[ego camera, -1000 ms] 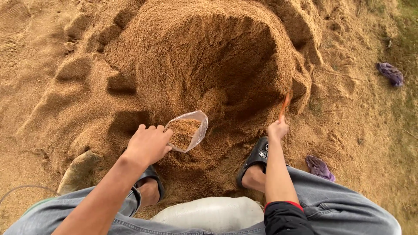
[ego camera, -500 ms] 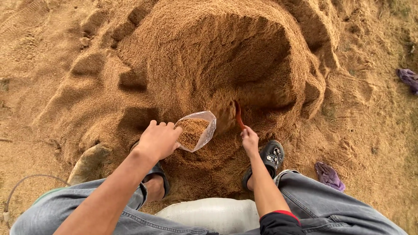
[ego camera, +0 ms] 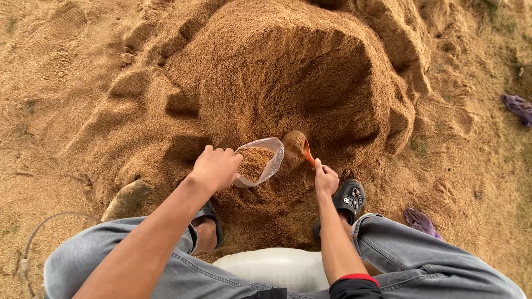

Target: Scooping grain from a pile into small plastic bags using a spoon

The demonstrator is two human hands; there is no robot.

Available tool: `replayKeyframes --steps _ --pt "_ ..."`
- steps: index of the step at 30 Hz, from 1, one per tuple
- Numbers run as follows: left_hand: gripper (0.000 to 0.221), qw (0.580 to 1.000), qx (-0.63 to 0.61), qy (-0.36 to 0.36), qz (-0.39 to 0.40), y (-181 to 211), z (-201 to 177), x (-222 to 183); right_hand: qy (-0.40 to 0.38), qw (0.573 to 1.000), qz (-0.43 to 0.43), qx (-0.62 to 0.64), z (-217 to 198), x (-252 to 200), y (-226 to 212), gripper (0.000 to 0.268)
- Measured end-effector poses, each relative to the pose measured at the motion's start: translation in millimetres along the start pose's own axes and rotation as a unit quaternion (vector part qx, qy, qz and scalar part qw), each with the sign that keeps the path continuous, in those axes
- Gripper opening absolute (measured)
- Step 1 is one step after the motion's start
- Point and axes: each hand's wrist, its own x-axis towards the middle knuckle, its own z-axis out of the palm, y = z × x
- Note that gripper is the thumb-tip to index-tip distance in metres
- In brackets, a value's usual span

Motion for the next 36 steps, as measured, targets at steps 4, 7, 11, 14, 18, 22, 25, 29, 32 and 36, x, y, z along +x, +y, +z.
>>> replayKeyframes --steps 4,7,11,14,18,22,25,29,32,36 --pt "0.047 1.000 0.004 0.007 -0.003 -1.9 -5.2 6.6 -0.023 0.991 -0.073 0.105 -10.9 20.0 -22.6 0.040" --pt "0.048 1.000 0.000 0.010 -0.002 -1.0 -7.5 6.4 -0.086 0.972 -0.109 0.188 -53.0 -14.6 -83.7 0.037" --pt "0.051 1.000 -0.004 0.024 -0.001 0.0 -6.3 11.6 -0.179 0.946 -0.215 0.161 -98.1 -40.0 -135.6 0.039" --pt "0.051 1.000 0.002 0.024 0.001 -0.3 -5.3 13.6 -0.175 0.910 -0.364 0.094 -119.5 -56.5 -168.6 0.020" --pt "0.046 1.000 0.006 0.011 -0.005 4.4 -15.5 6.3 -0.152 0.908 -0.375 0.109 -107.1 -38.1 -149.4 0.016" --pt "0.046 1.000 0.002 0.011 0.007 7.0 -22.6 -5.0 -0.103 0.972 -0.149 0.147 -86.1 -20.2 -111.7 0.021" --pt "0.044 1.000 0.001 0.008 0.009 10.3 -34.2 -13.3 -0.050 0.992 0.002 0.114 -46.3 5.0 -32.0 0.019" --pt "0.045 1.000 0.010 0.010 0.003 5.7 -10.7 -3.2 -0.025 0.990 0.135 -0.016 5.7 -0.6 68.3 0.021" --pt "0.042 1.000 0.007 0.002 0.016 2.1 -18.3 -7.8 -0.149 0.981 0.100 -0.069 7.9 -48.4 26.4 0.032" --pt "0.045 1.000 0.017 0.004 0.006 3.7 -18.6 -10.1 -0.180 0.980 0.072 -0.044 19.9 -32.3 28.8 0.035"
